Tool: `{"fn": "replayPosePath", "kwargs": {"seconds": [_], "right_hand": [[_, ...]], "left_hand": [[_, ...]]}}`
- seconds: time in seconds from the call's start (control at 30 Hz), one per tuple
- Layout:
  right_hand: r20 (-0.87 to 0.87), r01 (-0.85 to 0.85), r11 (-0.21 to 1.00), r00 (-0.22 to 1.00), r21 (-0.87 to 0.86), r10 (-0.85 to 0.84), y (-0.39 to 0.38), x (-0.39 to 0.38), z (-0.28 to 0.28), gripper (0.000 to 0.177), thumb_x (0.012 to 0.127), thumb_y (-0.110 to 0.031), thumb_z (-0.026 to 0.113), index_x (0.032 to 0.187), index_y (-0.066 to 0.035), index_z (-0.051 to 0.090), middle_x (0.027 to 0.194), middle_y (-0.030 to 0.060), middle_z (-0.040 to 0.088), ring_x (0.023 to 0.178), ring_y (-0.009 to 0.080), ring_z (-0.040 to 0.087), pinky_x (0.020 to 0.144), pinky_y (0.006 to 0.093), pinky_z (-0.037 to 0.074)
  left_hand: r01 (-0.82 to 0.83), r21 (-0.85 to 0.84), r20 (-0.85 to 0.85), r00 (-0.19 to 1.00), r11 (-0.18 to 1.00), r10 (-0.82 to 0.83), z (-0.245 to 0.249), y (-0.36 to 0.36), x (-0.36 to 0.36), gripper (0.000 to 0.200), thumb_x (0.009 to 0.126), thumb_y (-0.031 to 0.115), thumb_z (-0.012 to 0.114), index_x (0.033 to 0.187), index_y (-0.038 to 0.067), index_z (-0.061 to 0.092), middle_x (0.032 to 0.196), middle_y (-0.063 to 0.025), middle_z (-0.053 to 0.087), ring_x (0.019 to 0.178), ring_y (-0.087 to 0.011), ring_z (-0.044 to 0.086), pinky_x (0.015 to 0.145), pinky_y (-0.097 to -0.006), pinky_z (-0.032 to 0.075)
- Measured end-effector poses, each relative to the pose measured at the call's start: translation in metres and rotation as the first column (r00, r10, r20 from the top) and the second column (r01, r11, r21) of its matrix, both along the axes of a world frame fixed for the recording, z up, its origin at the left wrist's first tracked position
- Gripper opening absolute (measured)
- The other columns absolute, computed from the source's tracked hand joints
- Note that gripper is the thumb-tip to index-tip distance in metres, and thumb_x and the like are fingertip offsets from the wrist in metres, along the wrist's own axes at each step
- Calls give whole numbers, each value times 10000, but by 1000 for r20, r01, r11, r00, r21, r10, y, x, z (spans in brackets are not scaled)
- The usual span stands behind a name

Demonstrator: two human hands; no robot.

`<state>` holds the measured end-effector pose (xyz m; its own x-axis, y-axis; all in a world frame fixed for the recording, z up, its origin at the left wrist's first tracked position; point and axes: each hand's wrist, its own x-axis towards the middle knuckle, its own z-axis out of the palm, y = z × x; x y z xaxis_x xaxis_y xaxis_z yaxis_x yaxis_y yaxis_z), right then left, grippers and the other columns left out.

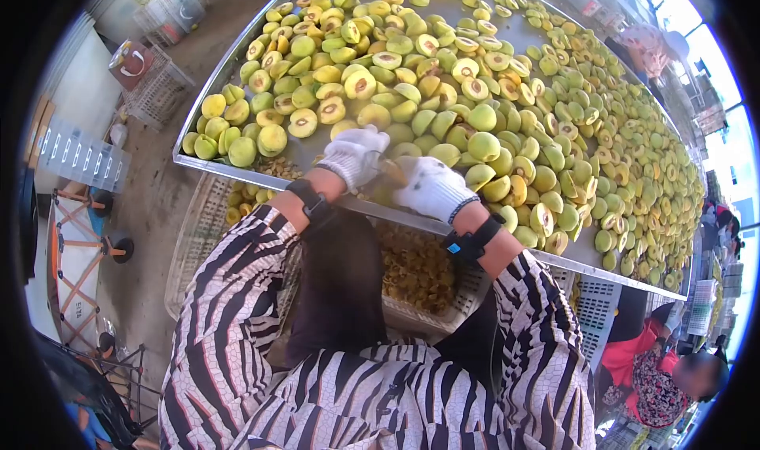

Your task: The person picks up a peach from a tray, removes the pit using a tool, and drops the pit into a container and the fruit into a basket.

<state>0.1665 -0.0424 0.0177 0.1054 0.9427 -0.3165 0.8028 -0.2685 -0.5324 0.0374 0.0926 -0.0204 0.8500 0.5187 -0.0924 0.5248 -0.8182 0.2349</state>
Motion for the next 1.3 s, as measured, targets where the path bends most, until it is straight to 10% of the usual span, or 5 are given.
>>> {"fn": "replayPosePath", "kwargs": {"seconds": [0.33, 0.53, 0.6, 0.7, 1.3], "right_hand": [[96, -77, 997, 992, 2, 76, 4, -15, -10, 471, 801, -305, 679, 1218, -96, 619, 1033, 197, 687, 989, 372, 667, 851, 444, 536], [435, -457, 878, 825, 139, 361, 10, -5, -45, 435, 810, -284, 689, 1179, -70, 598, 1025, 165, 680, 975, 340, 674, 834, 430, 555], [425, -440, 898, 811, -9, 401, 19, -10, -37, 415, 812, -265, 690, 1152, -59, 575, 1086, 158, 663, 950, 316, 686, 751, 411, 571], [420, -361, 920, 819, -152, 391, 30, -27, -9, 330, 822, -213, 656, 1104, -58, 582, 1090, 157, 629, 907, 314, 690, 689, 412, 575], [503, -363, 923, 778, -129, 376, 69, -61, -35, 353, 921, -245, 600, 1218, -56, 575, 1199, 239, 585, 1058, 410, 655, 866, 493, 546]], "left_hand": [[-87, 108, 309, 950, 990, 50, -30, 28, -32, 233, 938, 201, 503, 1122, 91, 593, 986, -175, 682, 854, -381, 683, 742, -495, 551], [-458, -450, 423, 646, 767, 635, 4, 29, -50, 370, 940, 246, 581, 1267, 83, 641, 1004, -199, 724, 859, -341, 716, 779, -403, 571], [-116, -924, 325, 269, 365, 907, 9, 22, -62, 356, 948, 165, 590, 1276, 29, 627, 940, -147, 720, 720, -255, 709, 648, -338, 582], [169, -949, 279, 46, 267, 959, 13, 5, -92, 330, 952, 93, 585, 1260, -22, 611, 916, -119, 695, 657, -192, 681, 566, -289, 569], [414, -898, 99, -132, 145, 986, -7, -68, -202, 316, 946, 123, 609, 1241, 12, 586, 996, -150, 677, 773, -243, 693, 631, -343, 597]]}}
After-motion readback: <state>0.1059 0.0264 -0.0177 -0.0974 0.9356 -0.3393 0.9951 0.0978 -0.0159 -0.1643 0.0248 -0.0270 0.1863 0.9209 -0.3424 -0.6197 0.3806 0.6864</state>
